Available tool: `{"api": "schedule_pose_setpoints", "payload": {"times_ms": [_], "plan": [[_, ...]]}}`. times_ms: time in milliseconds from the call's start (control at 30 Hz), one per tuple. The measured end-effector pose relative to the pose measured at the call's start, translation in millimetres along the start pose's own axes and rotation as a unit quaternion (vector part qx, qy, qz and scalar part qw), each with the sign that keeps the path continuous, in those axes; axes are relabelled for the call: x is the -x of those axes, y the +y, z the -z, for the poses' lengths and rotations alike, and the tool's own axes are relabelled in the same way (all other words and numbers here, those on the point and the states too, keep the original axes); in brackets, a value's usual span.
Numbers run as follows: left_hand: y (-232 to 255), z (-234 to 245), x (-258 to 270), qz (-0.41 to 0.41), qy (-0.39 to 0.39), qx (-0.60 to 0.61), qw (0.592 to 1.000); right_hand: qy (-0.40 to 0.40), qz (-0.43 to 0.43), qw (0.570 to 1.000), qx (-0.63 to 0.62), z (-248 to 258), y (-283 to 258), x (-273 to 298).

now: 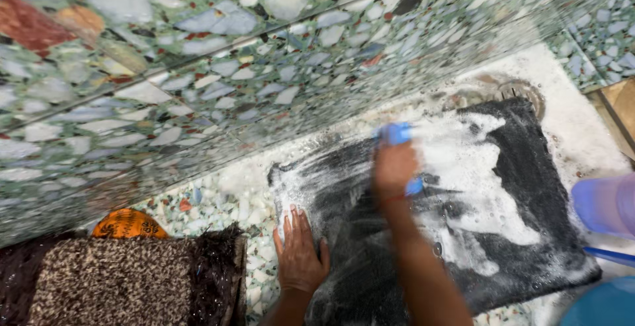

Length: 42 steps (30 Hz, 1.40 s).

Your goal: The person washes two decorative mats on the floor using a blue brush and soap, pouring water from a purple pitcher and scrubbing the surface of each mat.

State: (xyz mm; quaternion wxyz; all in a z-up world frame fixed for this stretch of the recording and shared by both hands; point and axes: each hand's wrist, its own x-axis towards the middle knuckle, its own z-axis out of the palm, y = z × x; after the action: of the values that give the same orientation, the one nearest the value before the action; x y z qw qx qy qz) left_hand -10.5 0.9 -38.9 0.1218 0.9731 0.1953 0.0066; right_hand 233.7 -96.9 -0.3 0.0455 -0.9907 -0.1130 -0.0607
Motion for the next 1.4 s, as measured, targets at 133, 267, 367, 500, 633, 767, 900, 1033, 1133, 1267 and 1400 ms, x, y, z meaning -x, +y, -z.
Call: {"api": "schedule_pose_setpoints", "payload": {"times_ms": [133,267,367,500,633,767,900,1033,1133,1267,1400], "plan": [[6.0,23.3,-3.8,0.025,-0.118,-0.008,0.993,0.021,0.08,0.951,-0.297,5.2,-133.4,82.5],[7.5,24.0,-10.4,0.027,-0.121,0.009,0.992,0.143,0.261,0.951,-0.082,-21.5,-67.3,42.7],[7.7,14.5,1.6,-0.001,0.033,0.031,0.999,0.012,0.166,0.981,0.098,-35.5,52.4,-42.7],[7.1,8.8,-1.3,-0.004,0.029,0.011,1.0,-0.019,-0.054,0.998,0.026,5.3,177.6,-79.3],[6.7,13.1,1.0,0.007,0.005,0.005,1.0,0.028,-0.031,0.999,0.006,-30.3,123.8,-58.1],[9.1,10.4,-1.8,0.009,0.0,-0.009,1.0,0.27,0.229,0.935,0.029,-61.2,-24.3,40.7],[4.0,0.7,4.8,-0.002,0.018,-0.027,0.999,0.032,0.266,0.962,-0.049,-59.5,-24.9,48.2],[-5.4,-18.8,3.9,-0.011,0.007,-0.086,0.996,-0.04,-0.041,0.988,-0.143,-31.8,154.9,-55.6],[-6.3,-22.8,2.6,-0.018,0.028,-0.087,0.996,-0.111,-0.125,0.985,0.045,16.5,221.0,-91.0],[-3.7,-13.9,3.2,-0.015,0.031,-0.091,0.995,-0.082,-0.184,0.967,-0.156,-23.3,139.1,-59.0],[2.0,-7.6,6.2,0.022,-0.017,-0.057,0.998,-0.121,-0.108,0.979,-0.127,-55.7,-10.5,29.8]]}}
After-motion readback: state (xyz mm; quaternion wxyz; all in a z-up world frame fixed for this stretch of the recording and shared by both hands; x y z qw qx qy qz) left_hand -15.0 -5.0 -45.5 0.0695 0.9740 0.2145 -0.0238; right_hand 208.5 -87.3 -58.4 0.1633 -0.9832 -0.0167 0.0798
